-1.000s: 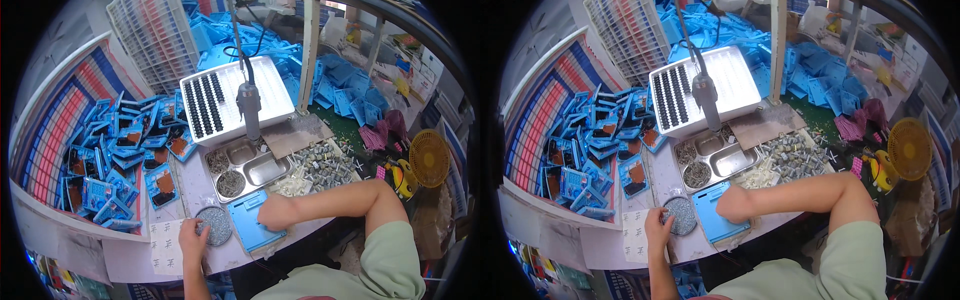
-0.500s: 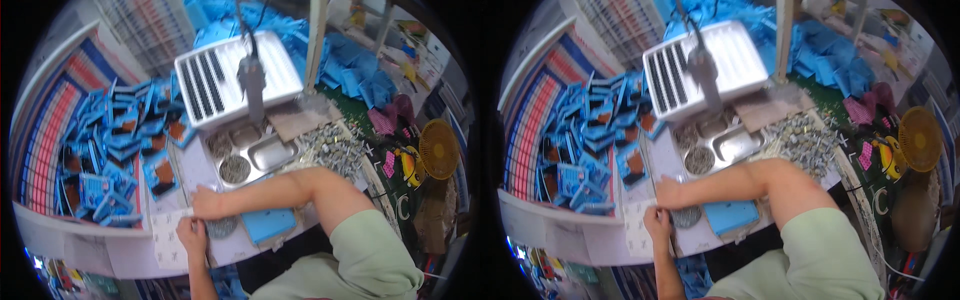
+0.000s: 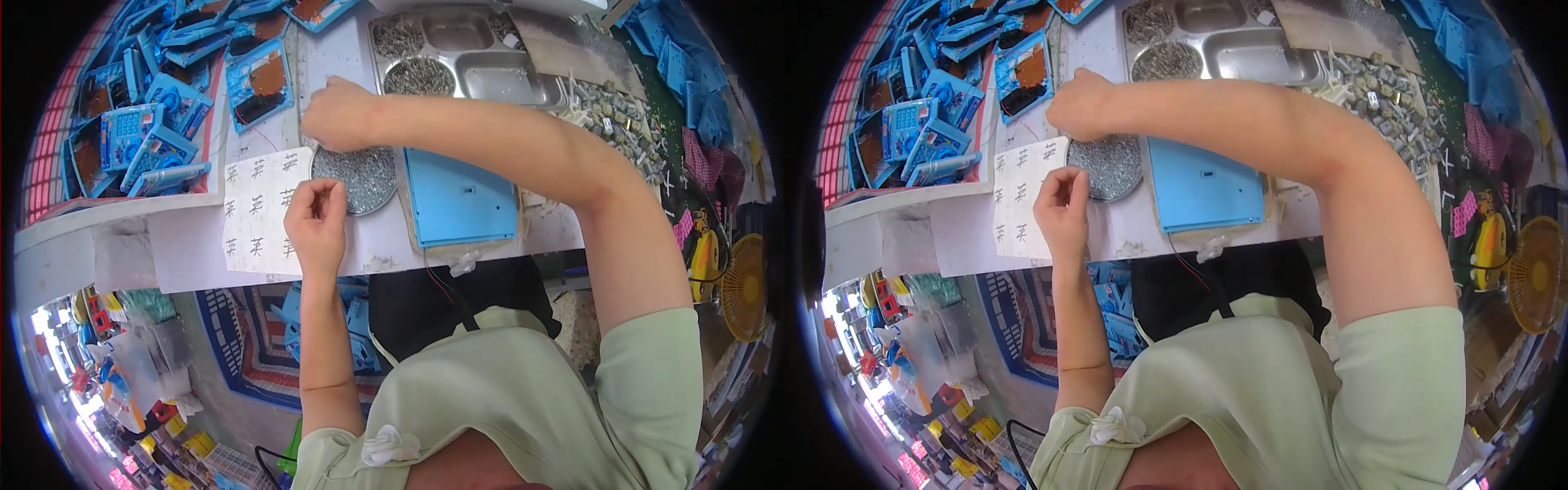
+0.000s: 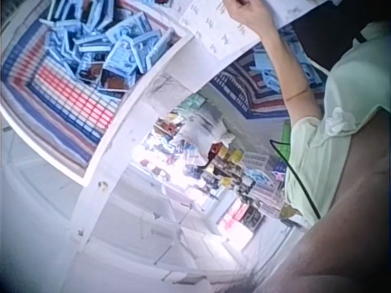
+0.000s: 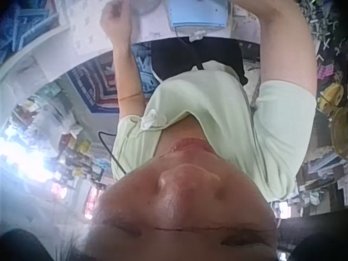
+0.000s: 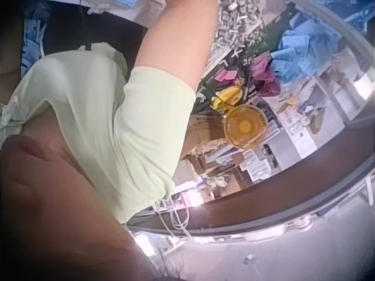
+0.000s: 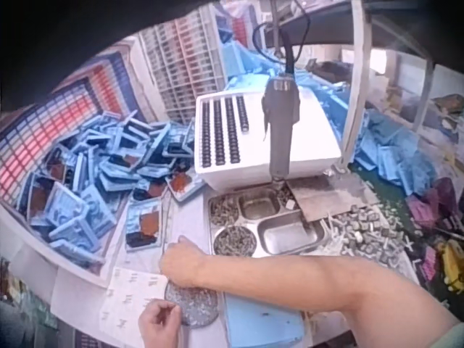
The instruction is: Assembling electronic components by soldering wires and installing them into a blue plastic casing.
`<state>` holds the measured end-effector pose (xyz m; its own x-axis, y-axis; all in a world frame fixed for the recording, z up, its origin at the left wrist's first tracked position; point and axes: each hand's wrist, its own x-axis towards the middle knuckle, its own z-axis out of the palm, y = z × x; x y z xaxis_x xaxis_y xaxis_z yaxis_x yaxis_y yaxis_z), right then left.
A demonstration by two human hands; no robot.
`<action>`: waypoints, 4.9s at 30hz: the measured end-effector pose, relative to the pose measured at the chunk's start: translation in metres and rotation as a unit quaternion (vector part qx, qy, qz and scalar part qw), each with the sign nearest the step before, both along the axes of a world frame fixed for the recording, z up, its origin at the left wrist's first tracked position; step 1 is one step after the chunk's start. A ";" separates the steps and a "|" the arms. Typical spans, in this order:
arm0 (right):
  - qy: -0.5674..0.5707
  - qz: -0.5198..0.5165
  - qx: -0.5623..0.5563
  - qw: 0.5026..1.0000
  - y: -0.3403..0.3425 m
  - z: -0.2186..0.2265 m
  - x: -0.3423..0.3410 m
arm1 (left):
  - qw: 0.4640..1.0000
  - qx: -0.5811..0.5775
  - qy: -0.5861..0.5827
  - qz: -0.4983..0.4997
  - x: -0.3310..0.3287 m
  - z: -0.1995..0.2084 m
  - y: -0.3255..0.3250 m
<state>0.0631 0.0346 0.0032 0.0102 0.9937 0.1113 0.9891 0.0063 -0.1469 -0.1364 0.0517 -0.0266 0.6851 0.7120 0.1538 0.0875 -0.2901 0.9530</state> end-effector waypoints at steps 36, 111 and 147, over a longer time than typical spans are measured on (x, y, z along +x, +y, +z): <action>0.227 -0.266 0.189 0.917 -0.305 -0.009 -0.056 | 0.828 0.370 0.103 -0.408 0.050 0.029 -0.096; 0.321 -0.295 0.061 0.898 -0.245 0.015 0.002 | 0.900 0.285 0.021 -0.330 0.046 0.007 -0.098; 0.121 -0.181 0.018 0.976 -0.296 0.015 -0.059 | 0.900 0.384 0.068 -0.193 0.085 0.012 -0.019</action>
<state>0.0044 -0.2614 0.0178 0.3908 0.9153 0.0971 0.8640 -0.3284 -0.3817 -0.0511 0.0326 -0.0149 0.9088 0.1361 0.3944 -0.0601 -0.8928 0.4465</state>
